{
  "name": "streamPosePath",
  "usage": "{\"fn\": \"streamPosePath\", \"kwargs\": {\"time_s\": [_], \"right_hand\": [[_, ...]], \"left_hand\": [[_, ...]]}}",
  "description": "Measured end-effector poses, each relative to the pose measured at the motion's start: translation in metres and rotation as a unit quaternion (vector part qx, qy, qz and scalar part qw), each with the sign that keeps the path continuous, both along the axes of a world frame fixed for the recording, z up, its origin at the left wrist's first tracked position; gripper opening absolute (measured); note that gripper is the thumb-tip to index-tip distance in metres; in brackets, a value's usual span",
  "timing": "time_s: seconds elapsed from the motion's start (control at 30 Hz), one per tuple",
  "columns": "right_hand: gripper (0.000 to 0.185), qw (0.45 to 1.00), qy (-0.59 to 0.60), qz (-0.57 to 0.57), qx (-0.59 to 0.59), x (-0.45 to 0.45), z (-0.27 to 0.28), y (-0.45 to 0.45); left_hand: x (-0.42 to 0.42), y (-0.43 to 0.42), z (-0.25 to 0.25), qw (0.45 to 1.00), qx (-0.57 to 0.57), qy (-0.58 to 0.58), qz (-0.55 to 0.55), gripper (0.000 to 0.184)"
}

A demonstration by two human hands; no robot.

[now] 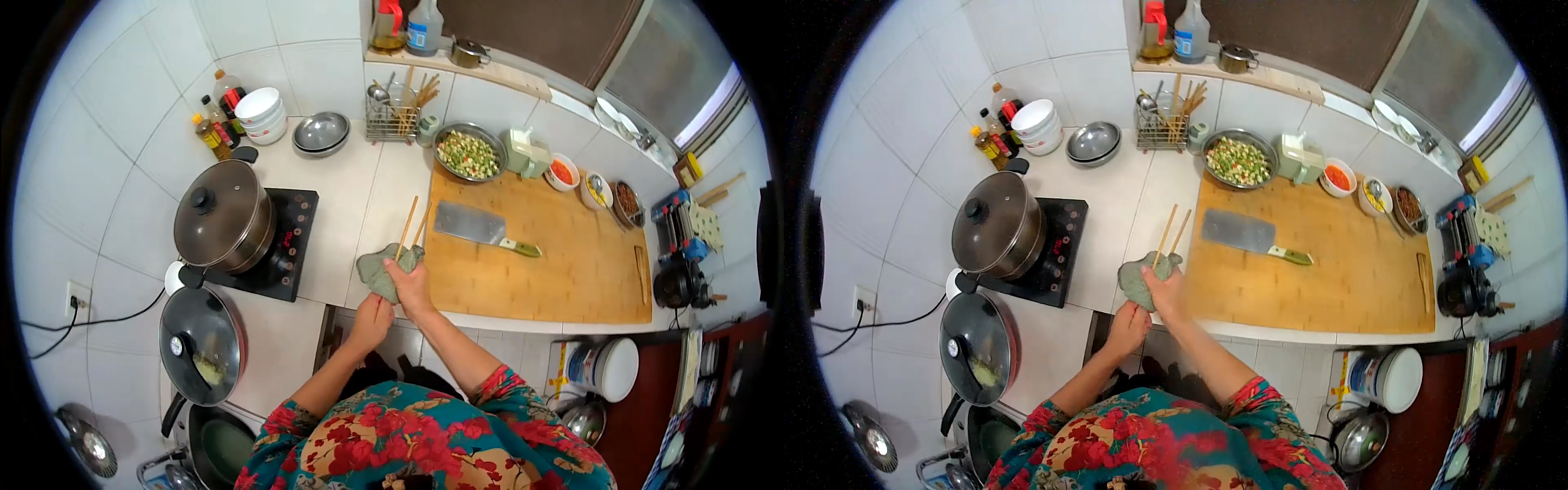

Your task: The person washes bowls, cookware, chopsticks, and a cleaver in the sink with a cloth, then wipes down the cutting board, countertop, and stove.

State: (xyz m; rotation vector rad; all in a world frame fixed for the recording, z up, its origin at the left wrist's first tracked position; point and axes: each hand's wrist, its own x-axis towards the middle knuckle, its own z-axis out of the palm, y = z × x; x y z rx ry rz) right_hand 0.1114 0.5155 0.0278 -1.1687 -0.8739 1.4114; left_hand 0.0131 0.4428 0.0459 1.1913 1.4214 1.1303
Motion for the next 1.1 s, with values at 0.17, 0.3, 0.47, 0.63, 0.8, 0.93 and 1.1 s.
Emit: {"fn": "streamPosePath", "kwargs": {"time_s": [0.17,0.3,0.47,0.63,0.8,0.93,1.1], "right_hand": [[0.032,0.983,-0.153,0.093,0.036,0.047,-0.003,-0.006],[0.040,0.924,-0.304,0.230,0.045,0.075,0.023,-0.010],[0.037,0.875,-0.380,0.279,0.107,0.085,0.038,-0.010],[0.033,0.885,-0.345,0.265,0.166,0.138,0.008,-0.019],[0.038,0.846,-0.426,0.310,0.081,0.247,0.013,-0.044],[0.034,0.924,-0.321,0.171,-0.120,0.297,0.034,-0.022],[0.028,0.897,-0.394,0.189,0.063,0.315,0.048,0.030]], "left_hand": [[-0.033,0.023,-0.019,0.966,-0.086,-0.013,-0.245,0.025],[-0.020,0.055,0.009,0.985,-0.116,-0.007,-0.127,0.031],[0.025,0.084,-0.002,0.984,-0.116,-0.005,-0.133,0.034],[0.059,0.110,-0.015,0.994,-0.104,0.006,-0.031,0.030],[0.042,0.175,0.028,0.985,-0.041,-0.113,0.123,0.026],[0.083,0.190,0.038,0.991,-0.061,-0.114,0.025,0.025],[0.178,0.171,0.018,0.984,-0.103,0.078,-0.120,0.036]]}}
